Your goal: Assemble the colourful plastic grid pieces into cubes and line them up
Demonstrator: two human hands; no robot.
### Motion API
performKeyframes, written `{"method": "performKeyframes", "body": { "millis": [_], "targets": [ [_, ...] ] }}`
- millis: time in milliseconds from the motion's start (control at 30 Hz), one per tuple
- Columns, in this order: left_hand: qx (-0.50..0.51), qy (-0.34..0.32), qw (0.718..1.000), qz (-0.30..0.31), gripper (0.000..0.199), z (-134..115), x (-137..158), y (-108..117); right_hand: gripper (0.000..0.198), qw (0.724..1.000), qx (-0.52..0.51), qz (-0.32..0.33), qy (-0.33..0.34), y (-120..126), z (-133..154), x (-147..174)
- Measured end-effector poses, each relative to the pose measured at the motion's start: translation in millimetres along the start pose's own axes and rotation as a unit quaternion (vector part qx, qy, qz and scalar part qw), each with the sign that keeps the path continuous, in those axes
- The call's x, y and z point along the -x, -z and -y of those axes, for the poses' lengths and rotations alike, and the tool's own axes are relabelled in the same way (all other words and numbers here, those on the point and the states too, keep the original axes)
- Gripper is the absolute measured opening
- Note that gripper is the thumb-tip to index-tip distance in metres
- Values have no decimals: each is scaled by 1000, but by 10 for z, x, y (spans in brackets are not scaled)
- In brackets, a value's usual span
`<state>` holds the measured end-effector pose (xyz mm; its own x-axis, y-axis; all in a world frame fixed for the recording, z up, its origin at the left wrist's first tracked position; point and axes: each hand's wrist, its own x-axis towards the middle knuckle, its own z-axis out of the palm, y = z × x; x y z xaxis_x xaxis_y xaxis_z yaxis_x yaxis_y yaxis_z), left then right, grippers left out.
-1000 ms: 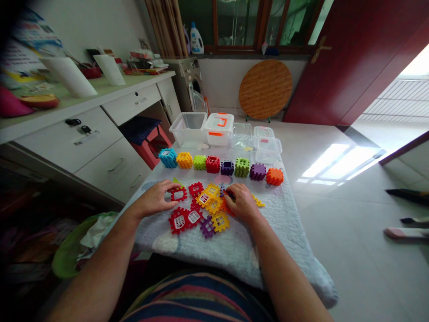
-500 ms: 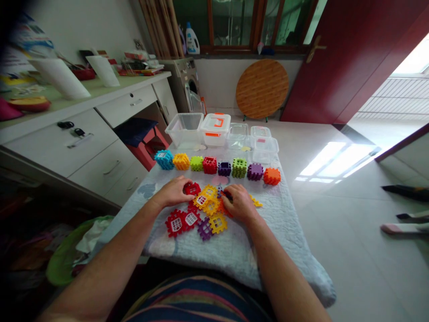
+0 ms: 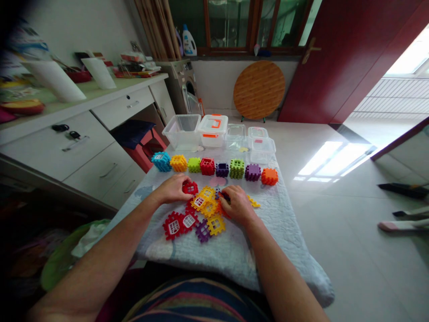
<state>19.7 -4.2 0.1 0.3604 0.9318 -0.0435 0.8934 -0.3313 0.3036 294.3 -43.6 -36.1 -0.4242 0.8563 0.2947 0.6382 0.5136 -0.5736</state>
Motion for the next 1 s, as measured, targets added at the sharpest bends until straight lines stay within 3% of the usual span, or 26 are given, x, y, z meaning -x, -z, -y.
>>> {"method": "performKeyframes", "body": {
  "millis": [200,367,633,800,1000],
  "targets": [
    [-22,-78,992,-95,41,-133,-326,440,10,1000,2,-2,1,0,13,-1],
    [-50,-126,990,-48,46,-244,-825,634,9,1000,-8,-6,-3,6,20,0],
    [-41,-141,987,63,45,-218,-1161,615,10,1000,-14,-8,-10,1,6,5],
    [-52,-143,985,83,45,-179,-1219,554,10,1000,-16,-8,-14,13,18,3],
    [-87,-144,982,83,62,-156,-1270,495,10,1000,-16,-7,-13,11,20,-4]
  ]
}}
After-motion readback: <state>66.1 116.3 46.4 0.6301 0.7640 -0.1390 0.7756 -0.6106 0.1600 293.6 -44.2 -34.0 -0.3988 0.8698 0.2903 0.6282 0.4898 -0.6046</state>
